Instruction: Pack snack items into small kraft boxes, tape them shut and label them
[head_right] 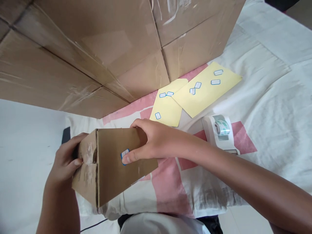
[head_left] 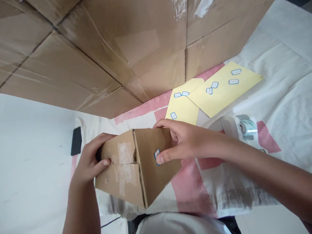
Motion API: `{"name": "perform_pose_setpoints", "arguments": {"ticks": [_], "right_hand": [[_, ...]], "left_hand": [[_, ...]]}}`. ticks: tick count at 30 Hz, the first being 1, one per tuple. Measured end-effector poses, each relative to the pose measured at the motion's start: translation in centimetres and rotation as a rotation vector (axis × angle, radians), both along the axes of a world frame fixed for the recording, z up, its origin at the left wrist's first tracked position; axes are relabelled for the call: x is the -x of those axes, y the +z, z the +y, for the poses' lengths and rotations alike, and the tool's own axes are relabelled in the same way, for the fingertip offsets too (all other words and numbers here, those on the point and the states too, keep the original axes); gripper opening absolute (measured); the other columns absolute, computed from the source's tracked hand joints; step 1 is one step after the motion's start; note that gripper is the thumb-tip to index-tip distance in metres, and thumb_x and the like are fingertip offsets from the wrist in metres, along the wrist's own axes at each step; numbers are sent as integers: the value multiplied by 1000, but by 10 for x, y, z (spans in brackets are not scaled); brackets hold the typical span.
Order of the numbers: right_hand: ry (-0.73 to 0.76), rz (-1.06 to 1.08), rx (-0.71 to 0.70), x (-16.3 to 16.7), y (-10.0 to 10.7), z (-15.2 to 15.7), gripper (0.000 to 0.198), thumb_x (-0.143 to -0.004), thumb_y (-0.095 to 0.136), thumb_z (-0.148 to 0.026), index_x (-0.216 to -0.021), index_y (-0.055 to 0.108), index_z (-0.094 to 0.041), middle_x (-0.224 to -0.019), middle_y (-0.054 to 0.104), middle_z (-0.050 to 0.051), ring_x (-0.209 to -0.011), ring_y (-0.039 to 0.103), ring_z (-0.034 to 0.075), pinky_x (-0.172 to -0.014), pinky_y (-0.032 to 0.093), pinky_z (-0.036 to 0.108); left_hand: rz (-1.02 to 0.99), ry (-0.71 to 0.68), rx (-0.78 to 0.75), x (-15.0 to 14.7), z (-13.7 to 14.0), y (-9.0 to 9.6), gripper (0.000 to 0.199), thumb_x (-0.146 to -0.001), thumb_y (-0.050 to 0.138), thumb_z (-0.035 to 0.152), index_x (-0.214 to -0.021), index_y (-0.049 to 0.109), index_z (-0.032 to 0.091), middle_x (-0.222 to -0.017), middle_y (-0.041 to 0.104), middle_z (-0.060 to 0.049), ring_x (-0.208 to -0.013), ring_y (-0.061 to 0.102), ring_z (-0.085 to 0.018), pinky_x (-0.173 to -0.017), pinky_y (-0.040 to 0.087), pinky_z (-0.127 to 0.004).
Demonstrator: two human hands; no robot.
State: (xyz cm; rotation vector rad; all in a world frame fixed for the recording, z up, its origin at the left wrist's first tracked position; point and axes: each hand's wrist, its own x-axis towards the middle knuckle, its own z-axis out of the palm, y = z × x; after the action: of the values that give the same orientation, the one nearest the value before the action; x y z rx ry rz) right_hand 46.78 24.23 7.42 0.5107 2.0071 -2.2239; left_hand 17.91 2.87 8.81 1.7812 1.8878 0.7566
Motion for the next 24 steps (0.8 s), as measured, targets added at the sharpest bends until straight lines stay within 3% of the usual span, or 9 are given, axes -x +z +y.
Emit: {"name": "perform_pose_setpoints", "arguments": {"ticks": [8, 14, 24], "right_hand": [[96, -64, 28, -3, -5, 14, 71, -79, 78, -55, -135, 46, -28, -88, 61, -3, -63, 59, 13, -53, 41, 23], [88, -33, 54, -2, -10, 16, 56, -89, 68, -55, -133, 48, -27, -91, 62, -3, -59, 58, 10, -56, 43, 24], [-17, 34, -106, -4, 4, 3, 42, -91, 64, -56, -121, 60, -27, -106, 60, 3, -89, 58, 18, -69, 44, 27]], "left_hand": [[58, 37, 43, -15, 7, 7, 42, -90, 61, 54, -121, 60, 26, -110, 62, -3, -87, 54, -20, -74, 41, -31], [51, 68, 49, -16, 7, 6, 43, -86, 64, 53, -118, 62, 23, -107, 64, -5, -85, 55, -22, -72, 43, -33], [-53, 74, 29, -8, 3, 3, 47, -85, 63, 65, -113, 64, 27, -108, 66, -5, -89, 59, -24, -74, 45, -34]]}}
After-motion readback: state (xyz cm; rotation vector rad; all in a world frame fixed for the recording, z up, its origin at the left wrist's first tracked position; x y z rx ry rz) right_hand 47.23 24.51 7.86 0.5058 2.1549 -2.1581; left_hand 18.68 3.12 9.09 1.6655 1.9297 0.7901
